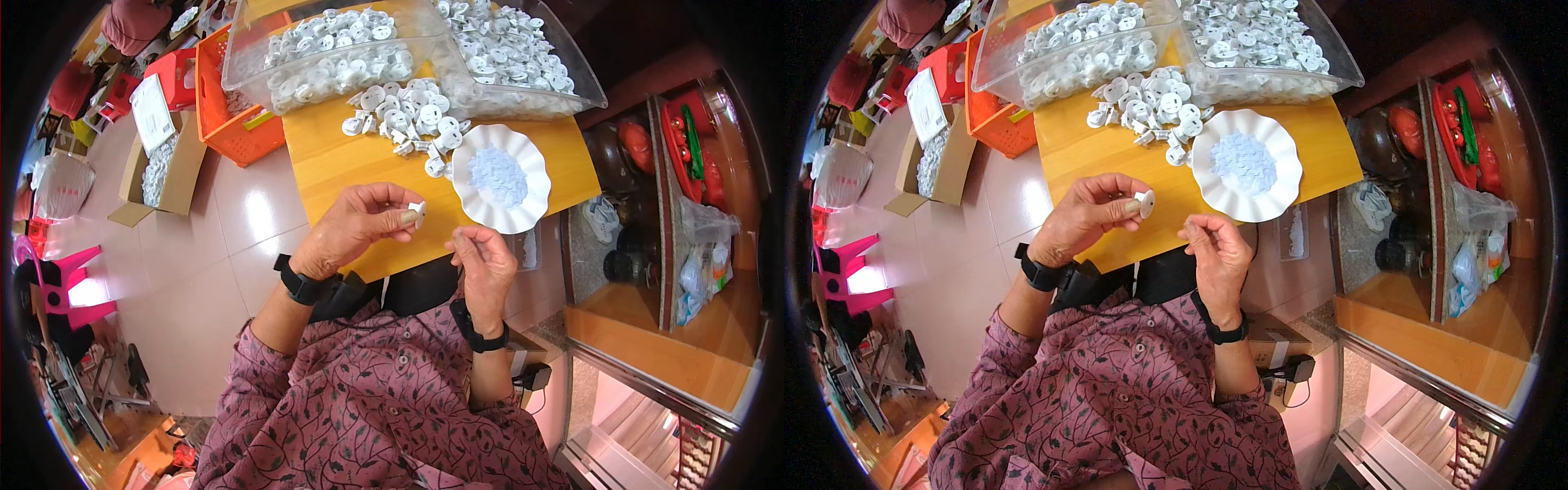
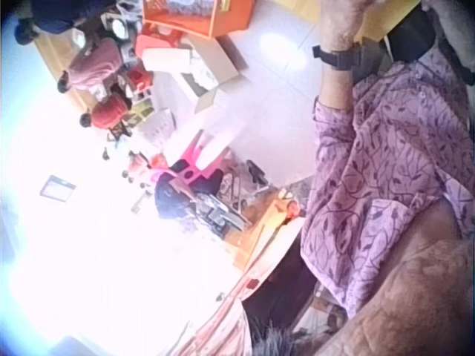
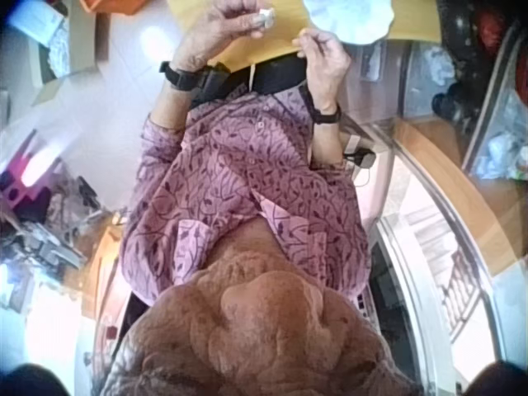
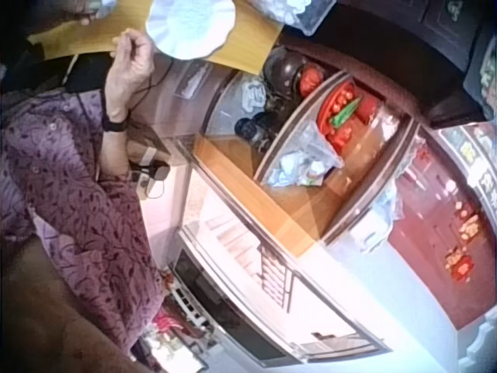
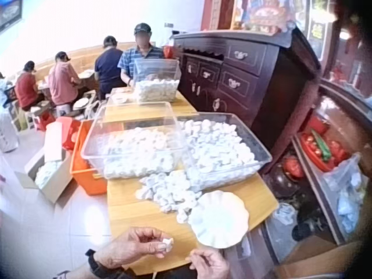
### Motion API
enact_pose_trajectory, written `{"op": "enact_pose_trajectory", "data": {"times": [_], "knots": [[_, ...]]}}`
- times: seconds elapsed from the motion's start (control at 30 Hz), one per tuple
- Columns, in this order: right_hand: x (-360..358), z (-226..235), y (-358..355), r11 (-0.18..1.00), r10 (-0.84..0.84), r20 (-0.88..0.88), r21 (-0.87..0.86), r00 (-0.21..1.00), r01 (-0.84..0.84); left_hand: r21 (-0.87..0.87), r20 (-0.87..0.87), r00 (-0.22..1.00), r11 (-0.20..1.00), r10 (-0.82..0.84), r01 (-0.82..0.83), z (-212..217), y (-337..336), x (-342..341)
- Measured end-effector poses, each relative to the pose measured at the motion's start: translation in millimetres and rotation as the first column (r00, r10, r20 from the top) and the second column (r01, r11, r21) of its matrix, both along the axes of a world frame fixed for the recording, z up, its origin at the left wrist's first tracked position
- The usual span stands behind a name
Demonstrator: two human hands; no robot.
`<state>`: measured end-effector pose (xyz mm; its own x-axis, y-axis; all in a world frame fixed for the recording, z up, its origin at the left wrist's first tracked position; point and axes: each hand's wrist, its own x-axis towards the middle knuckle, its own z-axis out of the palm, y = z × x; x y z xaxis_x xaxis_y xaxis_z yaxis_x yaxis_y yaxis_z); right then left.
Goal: The person picks up a white plastic base and a small white pin, inserts the pin into the base, and sets the assembled unit on the table. This process is repeated multiple times to assemble the components.
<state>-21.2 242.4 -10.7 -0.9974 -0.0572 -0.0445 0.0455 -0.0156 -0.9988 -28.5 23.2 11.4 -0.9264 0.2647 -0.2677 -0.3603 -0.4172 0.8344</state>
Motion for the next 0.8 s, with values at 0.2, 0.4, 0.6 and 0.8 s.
{"op": "enact_pose_trajectory", "data": {"times": [0.2,0.4,0.6,0.8], "knots": [[7,4,-11,0.997,0.067,-0.052,0.042,0.996,-0.065,0.359,0.108,0.993,0.930,0.040,-0.076,-35,14,21],[11,13,-20,0.982,0.123,-0.204,0.167,0.971,-0.090,0.493,0.118,0.990,0.861,0.078,-0.127,-51,18,29],[12,10,-24,0.980,0.143,-0.185,0.162,0.972,-0.113,0.521,0.090,0.994,0.848,0.058,-0.096,-52,15,32],[13,12,-34,0.994,0.103,-0.193,0.068,0.976,-0.091,0.531,0.088,0.996,0.844,0.032,-0.075,-56,14,34]]}}
